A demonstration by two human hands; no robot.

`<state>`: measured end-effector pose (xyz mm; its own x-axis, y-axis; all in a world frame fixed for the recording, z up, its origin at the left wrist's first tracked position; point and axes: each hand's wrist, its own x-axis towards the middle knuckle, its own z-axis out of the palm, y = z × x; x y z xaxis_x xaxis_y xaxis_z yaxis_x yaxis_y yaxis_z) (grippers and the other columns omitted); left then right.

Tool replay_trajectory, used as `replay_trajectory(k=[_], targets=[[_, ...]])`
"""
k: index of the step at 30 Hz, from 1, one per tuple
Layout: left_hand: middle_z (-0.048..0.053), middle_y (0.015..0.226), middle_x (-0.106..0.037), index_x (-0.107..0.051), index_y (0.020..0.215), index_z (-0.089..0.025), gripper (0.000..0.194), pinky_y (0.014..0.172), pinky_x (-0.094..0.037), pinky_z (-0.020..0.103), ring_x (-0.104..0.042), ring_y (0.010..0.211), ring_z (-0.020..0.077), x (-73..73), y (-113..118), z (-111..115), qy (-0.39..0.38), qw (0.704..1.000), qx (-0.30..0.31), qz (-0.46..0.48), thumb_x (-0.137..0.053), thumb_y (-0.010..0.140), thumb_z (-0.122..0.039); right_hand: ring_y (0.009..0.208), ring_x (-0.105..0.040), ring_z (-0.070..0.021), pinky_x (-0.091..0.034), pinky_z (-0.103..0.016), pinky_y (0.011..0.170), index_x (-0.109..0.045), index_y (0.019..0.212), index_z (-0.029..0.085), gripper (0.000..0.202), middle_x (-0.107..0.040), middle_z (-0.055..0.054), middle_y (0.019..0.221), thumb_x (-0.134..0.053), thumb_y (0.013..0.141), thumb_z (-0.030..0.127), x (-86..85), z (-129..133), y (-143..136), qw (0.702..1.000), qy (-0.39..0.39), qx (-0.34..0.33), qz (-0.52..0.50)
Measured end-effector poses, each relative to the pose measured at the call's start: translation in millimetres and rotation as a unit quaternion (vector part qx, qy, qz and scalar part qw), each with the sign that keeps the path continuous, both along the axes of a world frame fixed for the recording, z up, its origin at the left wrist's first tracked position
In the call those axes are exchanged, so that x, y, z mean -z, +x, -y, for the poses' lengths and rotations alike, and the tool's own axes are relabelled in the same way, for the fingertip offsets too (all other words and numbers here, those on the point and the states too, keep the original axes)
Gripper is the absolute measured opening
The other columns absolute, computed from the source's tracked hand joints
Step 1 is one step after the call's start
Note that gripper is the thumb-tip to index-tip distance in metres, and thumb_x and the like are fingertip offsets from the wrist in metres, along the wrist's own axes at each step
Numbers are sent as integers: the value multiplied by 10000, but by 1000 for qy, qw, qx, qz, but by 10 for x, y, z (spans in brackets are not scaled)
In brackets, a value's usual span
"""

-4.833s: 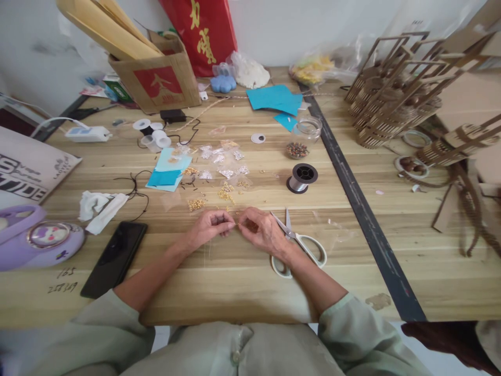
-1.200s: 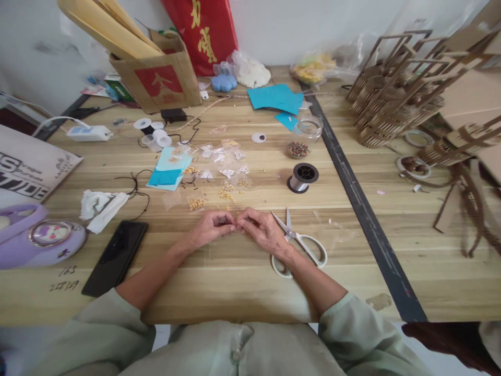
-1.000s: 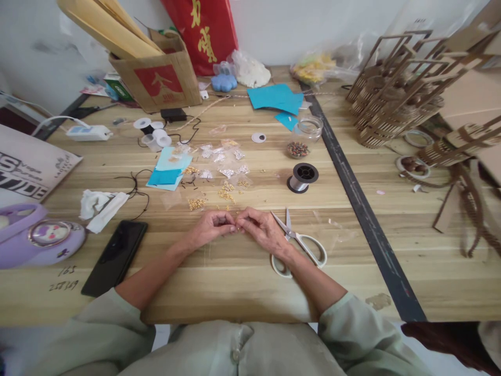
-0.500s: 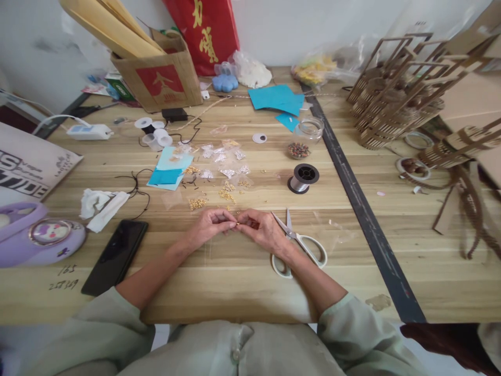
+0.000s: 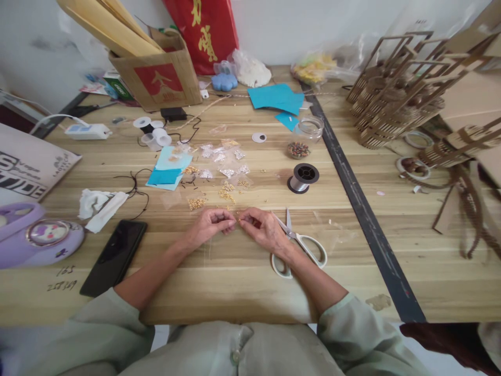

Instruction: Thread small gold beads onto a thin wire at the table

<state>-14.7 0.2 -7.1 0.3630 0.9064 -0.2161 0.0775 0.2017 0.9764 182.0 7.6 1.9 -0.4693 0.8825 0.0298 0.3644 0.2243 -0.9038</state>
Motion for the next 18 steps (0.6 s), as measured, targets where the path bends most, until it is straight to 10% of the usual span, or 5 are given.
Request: replay_trajectory(k=[18], targets=[[7,659,-606,-611,786,-110,248,583,-458,215,-550,575,82,-46,-13,-2,-19,999,12,23,-695,716,-332,574,-502,-103,-394,-223,537,-650,882,165,170,-608,-8,685,-573,838,310,-25,-2,-6,1000,5,1,-19]])
